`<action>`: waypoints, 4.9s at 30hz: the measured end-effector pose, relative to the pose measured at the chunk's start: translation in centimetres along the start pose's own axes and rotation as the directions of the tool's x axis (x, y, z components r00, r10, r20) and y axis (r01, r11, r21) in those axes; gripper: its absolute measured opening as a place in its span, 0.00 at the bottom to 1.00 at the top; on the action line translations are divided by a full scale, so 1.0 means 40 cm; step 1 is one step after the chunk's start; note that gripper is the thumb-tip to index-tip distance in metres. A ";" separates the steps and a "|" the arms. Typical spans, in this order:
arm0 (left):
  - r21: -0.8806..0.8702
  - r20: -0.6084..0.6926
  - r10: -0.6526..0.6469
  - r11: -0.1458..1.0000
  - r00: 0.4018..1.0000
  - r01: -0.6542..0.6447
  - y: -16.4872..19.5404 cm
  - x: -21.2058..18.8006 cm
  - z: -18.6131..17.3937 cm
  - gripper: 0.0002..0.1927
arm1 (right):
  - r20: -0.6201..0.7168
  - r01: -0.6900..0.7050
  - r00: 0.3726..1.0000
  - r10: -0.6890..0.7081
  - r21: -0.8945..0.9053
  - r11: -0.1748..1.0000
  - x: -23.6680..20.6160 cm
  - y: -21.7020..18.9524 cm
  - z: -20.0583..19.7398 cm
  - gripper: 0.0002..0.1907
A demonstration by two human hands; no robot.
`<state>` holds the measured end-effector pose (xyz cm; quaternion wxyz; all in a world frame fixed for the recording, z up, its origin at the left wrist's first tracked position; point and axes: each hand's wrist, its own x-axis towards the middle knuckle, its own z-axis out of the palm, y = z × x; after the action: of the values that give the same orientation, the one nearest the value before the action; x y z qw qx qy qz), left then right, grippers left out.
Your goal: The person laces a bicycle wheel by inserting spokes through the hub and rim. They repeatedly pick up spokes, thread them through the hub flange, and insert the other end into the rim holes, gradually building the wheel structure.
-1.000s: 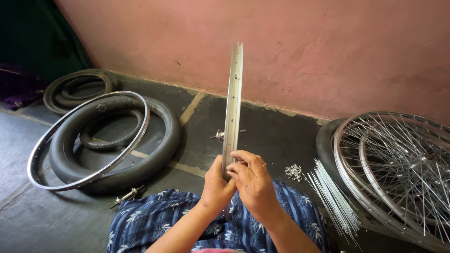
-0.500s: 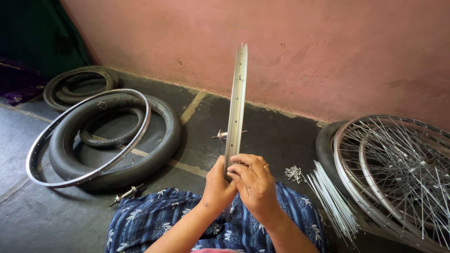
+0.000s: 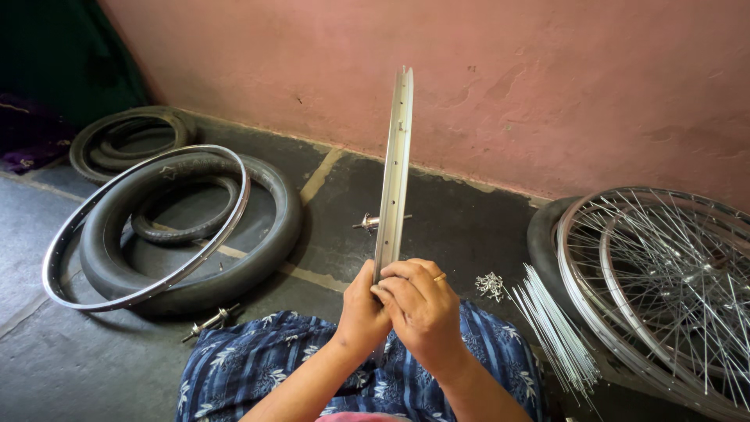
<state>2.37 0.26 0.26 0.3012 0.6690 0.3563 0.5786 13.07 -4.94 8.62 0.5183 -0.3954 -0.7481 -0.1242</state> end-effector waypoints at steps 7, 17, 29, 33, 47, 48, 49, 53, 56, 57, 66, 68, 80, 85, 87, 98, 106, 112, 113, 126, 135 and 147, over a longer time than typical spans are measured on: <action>-0.065 0.039 -0.041 0.997 0.998 0.043 0.010 -0.006 -0.013 0.14 | -0.022 -0.030 0.999 0.035 0.196 0.980 -0.016 0.008 -0.011 0.21; 0.017 0.019 -0.031 0.999 0.999 0.031 -0.013 -0.011 -0.004 0.13 | -0.028 -0.124 0.990 0.137 0.276 0.953 -0.034 0.035 0.017 0.13; -0.065 0.062 -0.043 0.997 0.997 0.047 -0.005 -0.007 -0.015 0.14 | 0.023 -0.201 0.978 0.205 0.342 0.918 -0.035 0.039 0.021 0.15; -0.033 0.032 -0.016 0.999 0.999 0.017 -0.014 -0.004 -0.017 0.14 | 0.075 -0.105 0.994 0.085 0.321 0.941 -0.043 0.047 0.007 0.15; -0.040 0.048 -0.005 0.999 0.999 0.007 -0.015 -0.013 -0.019 0.12 | 0.002 -0.048 0.999 0.049 0.247 0.968 -0.058 0.049 0.031 0.12; -0.037 0.048 -0.003 0.999 0.999 0.004 -0.015 -0.015 -0.018 0.12 | -0.012 -0.093 0.995 0.100 0.278 0.956 -0.058 0.046 0.035 0.11; -0.015 0.044 -0.016 1.000 0.999 0.016 -0.016 -0.015 -0.016 0.12 | -0.023 -0.137 0.988 0.151 0.310 0.941 -0.057 0.044 0.037 0.11; -0.007 0.047 -0.035 0.999 0.998 0.035 -0.021 -0.015 -0.020 0.12 | 0.017 -0.064 0.998 0.062 0.293 0.954 -0.055 0.046 0.023 0.13; -0.007 0.045 -0.023 1.000 0.999 0.023 -0.025 -0.015 -0.024 0.12 | 0.041 0.011 0.999 -0.022 0.236 0.972 -0.053 0.046 0.015 0.12; 0.002 0.041 -0.015 1.000 0.999 0.015 -0.027 -0.015 -0.023 0.12 | 0.029 -0.002 1.000 -0.006 0.237 0.971 -0.051 0.045 0.017 0.12; -0.087 0.065 -0.023 0.996 0.998 0.029 -0.037 -0.018 -0.025 0.13 | 0.054 -0.011 0.999 -0.004 0.282 0.959 -0.060 0.050 0.014 0.14; -0.015 0.058 -0.008 1.000 0.998 0.008 -0.037 -0.019 -0.026 0.12 | 0.039 -0.020 0.999 0.010 0.270 0.963 -0.062 0.051 0.021 0.13; -0.057 0.066 0.010 0.998 0.998 -0.006 -0.017 -0.019 -0.044 0.13 | -0.029 -0.050 0.998 0.061 0.300 0.953 -0.062 0.030 0.035 0.09; -0.010 0.053 -0.081 0.997 0.995 0.082 -0.005 -0.019 -0.055 0.14 | -0.133 -0.211 0.938 0.321 0.517 0.829 -0.121 0.127 0.072 0.04; -0.014 0.032 -0.064 0.998 0.997 0.065 -0.001 -0.017 -0.061 0.12 | -0.178 -0.328 0.841 0.511 0.583 0.743 -0.135 0.220 0.114 0.01; -0.033 0.029 -0.095 0.995 0.995 0.096 0.002 -0.022 -0.064 0.11 | -0.011 -0.652 0.751 0.660 -0.168 0.740 -0.228 0.480 0.420 0.11; -0.013 0.022 -0.064 0.998 0.998 0.065 0.000 -0.026 -0.072 0.11 | -0.064 -0.540 0.818 0.572 -0.431 0.723 -0.182 0.482 0.481 0.16; 0.003 0.033 -0.059 0.998 0.998 0.059 0.013 0.007 -0.076 0.10 | -0.099 -0.612 0.782 0.615 -0.307 0.729 -0.216 0.448 0.491 0.12; -0.002 0.047 -0.058 0.998 0.997 0.058 0.013 0.034 -0.079 0.11 | -0.073 -0.628 0.769 0.635 -0.269 0.730 -0.232 0.438 0.491 0.11; 0.099 -0.151 -0.007 0.995 0.989 0.022 -0.145 0.105 0.002 0.21 | 0.519 -0.868 0.329 0.789 0.496 0.036 -0.397 0.361 0.447 0.11; 0.140 0.039 -0.240 0.962 0.970 0.232 -0.153 0.088 -0.012 0.12 | 0.610 -0.819 0.287 0.739 0.556 -0.140 -0.394 0.332 0.377 0.13; 0.169 -0.001 -0.105 0.980 0.994 0.104 0.139 0.133 -0.063 0.13 | 0.833 -0.576 0.343 0.434 0.552 -0.603 -0.327 0.155 0.149 0.09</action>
<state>1.00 1.51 8.15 0.2747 0.6747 0.4378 0.5270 15.47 -3.39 -6.78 0.5346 -0.2509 -0.2176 0.7772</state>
